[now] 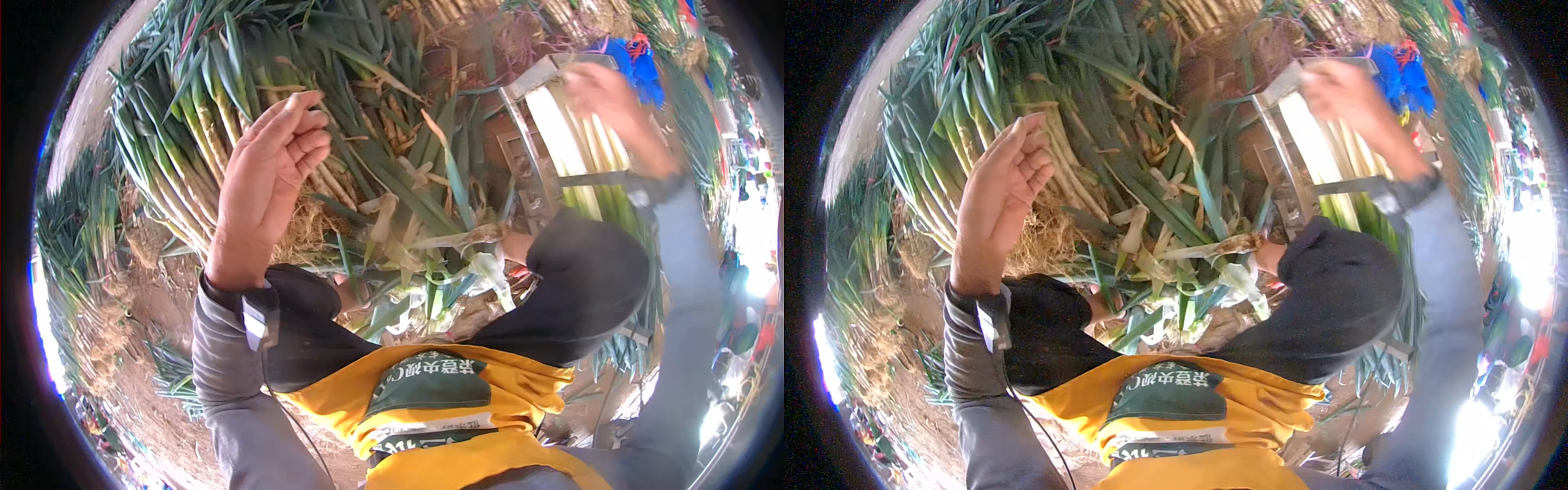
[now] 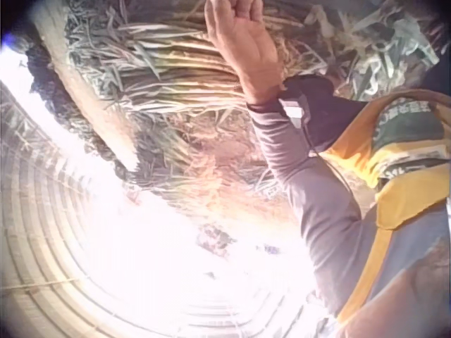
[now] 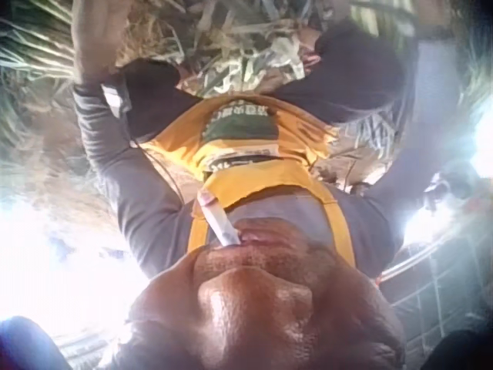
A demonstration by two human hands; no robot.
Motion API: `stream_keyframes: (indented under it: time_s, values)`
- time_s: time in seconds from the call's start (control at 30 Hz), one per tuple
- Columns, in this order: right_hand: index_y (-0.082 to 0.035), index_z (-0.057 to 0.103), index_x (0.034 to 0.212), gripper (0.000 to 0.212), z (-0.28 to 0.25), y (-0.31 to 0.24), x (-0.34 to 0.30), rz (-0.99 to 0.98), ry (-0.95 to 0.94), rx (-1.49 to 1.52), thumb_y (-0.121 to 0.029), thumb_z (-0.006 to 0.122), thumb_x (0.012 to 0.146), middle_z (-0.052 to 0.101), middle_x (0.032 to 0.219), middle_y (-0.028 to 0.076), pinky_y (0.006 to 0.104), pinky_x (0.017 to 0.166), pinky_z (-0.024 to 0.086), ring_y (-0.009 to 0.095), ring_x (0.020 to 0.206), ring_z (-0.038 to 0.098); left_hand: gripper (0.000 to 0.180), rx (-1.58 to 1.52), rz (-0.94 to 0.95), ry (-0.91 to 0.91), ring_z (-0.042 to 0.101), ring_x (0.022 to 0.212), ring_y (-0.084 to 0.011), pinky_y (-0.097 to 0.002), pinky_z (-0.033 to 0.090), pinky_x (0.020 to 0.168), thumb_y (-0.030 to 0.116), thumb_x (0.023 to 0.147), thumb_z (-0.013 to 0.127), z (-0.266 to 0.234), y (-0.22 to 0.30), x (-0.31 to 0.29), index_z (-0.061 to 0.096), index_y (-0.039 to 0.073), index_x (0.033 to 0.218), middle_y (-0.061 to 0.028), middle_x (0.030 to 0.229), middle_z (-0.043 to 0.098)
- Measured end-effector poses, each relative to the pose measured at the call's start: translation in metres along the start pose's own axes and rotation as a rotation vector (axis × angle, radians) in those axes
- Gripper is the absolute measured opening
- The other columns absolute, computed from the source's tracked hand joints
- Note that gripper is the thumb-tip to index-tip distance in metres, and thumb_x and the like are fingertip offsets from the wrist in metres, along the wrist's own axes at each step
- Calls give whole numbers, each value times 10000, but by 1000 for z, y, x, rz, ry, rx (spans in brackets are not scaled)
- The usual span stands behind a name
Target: Peeling and cleaning harvested leeks and sorting them.
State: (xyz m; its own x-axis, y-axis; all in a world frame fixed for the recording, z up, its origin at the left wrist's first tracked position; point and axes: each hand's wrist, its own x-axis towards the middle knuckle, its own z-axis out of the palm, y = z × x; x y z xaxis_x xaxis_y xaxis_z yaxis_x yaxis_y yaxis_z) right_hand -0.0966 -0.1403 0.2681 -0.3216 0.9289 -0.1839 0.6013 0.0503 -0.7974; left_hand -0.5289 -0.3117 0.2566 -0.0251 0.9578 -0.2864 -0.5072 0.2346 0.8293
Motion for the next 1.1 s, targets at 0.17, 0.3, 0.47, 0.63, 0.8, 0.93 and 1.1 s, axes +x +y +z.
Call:
stream_keyframes:
  time_s: [0.17,0.3,0.47,0.63,0.8,0.93,1.1]
  values:
    - [29,650,1159,274,195,37,125,-125,-360,-172,-200,616,1012,679,916,61,280,681,562,123,774,665,350,24,79,54,643,845,-116,-267,520,822,225,1059,538,-1,7,-15,586,-26,1299,-49,984,682]
    - [23,689,1005,312,317,100,169,-98,-264,-406,-273,625,931,702,864,228,472,760,529,375,840,689,359,-24,61,182,606,814,-142,-289,503,773,205,1066,498,-5,17,-22,567,-54,1304,-62,952,645]
    - [-27,683,1049,315,384,173,164,70,-122,-689,-308,634,915,694,1066,230,492,847,524,434,1002,671,397,47,29,316,608,778,-137,-289,511,746,234,1048,528,-20,26,-26,541,-68,1306,-63,898,634]
    - [61,618,1169,463,365,147,170,308,-286,-395,-312,701,909,673,1144,276,448,901,530,392,1079,664,429,45,6,413,617,672,-166,-287,528,672,282,1025,574,-21,22,-24,539,-79,1255,-87,806,627]
    - [-18,624,1281,412,295,102,149,394,-445,366,-219,686,927,628,1085,81,328,894,487,189,1079,597,383,63,8,309,609,707,-157,-281,503,676,255,1037,562,-15,27,-26,564,-61,1252,-83,833,641]
    - [-33,608,1301,331,223,22,100,138,-485,94,-38,576,971,587,1202,102,342,963,489,204,1135,571,361,64,57,281,607,781,-144,-280,497,731,237,1046,551,-10,33,-29,581,-49,1264,-67,896,650]
    - [-42,651,1226,245,161,-1,56,205,-549,684,-148,541,1034,663,1054,91,302,845,507,154,950,632,419,83,126,138,606,922,-133,-301,493,857,271,1031,596,-16,19,-15,574,-48,1303,-64,1010,648]
